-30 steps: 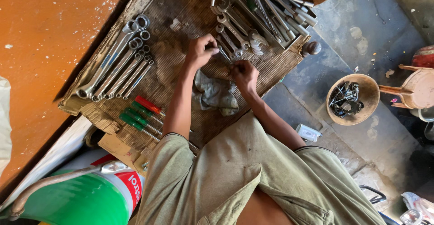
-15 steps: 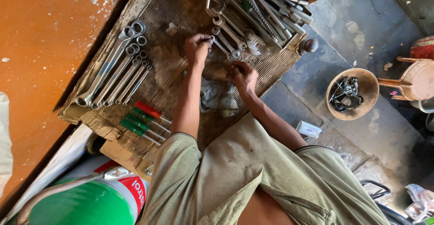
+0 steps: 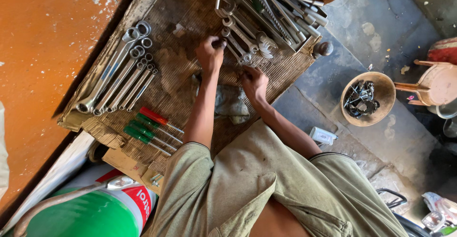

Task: The person sorts and arranges wrenches, combination spanners, T-handle tools and screwdrivers on a workbench board, picking each item by hand and laying it in rows, and wipes the board with a cloth partway through. They continue aligning the tools into an ordered layout on the bench.

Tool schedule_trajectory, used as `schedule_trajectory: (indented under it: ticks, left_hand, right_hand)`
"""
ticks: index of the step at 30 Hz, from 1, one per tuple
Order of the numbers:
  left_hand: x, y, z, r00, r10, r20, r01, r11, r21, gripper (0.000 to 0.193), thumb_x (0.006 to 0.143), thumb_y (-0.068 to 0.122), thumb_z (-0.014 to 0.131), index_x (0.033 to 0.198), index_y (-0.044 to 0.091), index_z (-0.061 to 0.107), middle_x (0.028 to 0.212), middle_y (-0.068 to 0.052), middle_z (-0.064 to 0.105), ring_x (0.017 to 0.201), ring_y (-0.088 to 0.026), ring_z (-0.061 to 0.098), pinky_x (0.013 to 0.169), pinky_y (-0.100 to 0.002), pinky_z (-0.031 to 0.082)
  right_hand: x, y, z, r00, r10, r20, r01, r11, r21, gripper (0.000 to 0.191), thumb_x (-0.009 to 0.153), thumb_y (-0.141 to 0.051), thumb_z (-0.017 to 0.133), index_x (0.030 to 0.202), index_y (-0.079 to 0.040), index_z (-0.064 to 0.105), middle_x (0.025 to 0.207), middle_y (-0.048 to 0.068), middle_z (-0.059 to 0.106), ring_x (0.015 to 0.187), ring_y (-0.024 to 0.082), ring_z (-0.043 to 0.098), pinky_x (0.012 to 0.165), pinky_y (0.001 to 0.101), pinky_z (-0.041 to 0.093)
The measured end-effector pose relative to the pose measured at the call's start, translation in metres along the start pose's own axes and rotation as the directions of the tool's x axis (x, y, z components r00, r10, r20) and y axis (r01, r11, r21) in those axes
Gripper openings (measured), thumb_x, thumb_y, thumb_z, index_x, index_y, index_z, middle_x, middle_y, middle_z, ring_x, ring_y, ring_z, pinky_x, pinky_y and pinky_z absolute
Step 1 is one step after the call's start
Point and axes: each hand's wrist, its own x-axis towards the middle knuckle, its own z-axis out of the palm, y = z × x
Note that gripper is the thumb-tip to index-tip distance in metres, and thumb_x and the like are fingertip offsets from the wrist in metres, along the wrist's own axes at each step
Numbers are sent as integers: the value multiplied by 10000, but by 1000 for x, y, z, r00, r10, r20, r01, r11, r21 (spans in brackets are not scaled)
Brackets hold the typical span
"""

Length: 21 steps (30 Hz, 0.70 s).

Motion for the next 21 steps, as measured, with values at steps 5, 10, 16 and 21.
schedule_trajectory:
  ticks: [5,10,16,21]
  left_hand:
    - [-14,-8,0,936,209,-284,-236,970,-65,182,903,217,788,1026,85,766,988,-115,806,825,-205,774,753,-354,601]
    - [-93,-5,0,966,200,-167,-212,975,-62,275,1011,309,679,1181,94,697,1162,-129,745,1055,-255,736,932,-399,608]
    - [-209,-6,-18,959,218,-181,-106,868,485,737,776,458,796,1386,100,591,1474,-237,460,1397,-510,374,1050,-787,307]
    - [-257,-39,-3,964,105,-246,3,916,401,753,784,479,810,1411,152,552,1581,-166,409,1437,-496,348,1084,-756,308]
  right_hand:
    - [3,-28,-51,996,-91,-4,91,995,28,161,944,-68,686,1064,-105,787,1054,93,782,839,180,767,738,362,639]
    - [101,-75,-126,672,-741,23,697,620,-360,346,947,-90,834,1233,-27,651,1134,202,702,1018,350,690,823,461,598]
    - [187,-143,-137,883,-53,467,387,647,-657,1075,787,-384,882,1655,-134,298,1217,263,684,1189,415,638,1042,534,491]
    - [205,-132,-141,799,-84,596,550,502,-667,927,728,-406,935,1451,-20,500,1343,260,629,1269,441,589,1051,568,483]
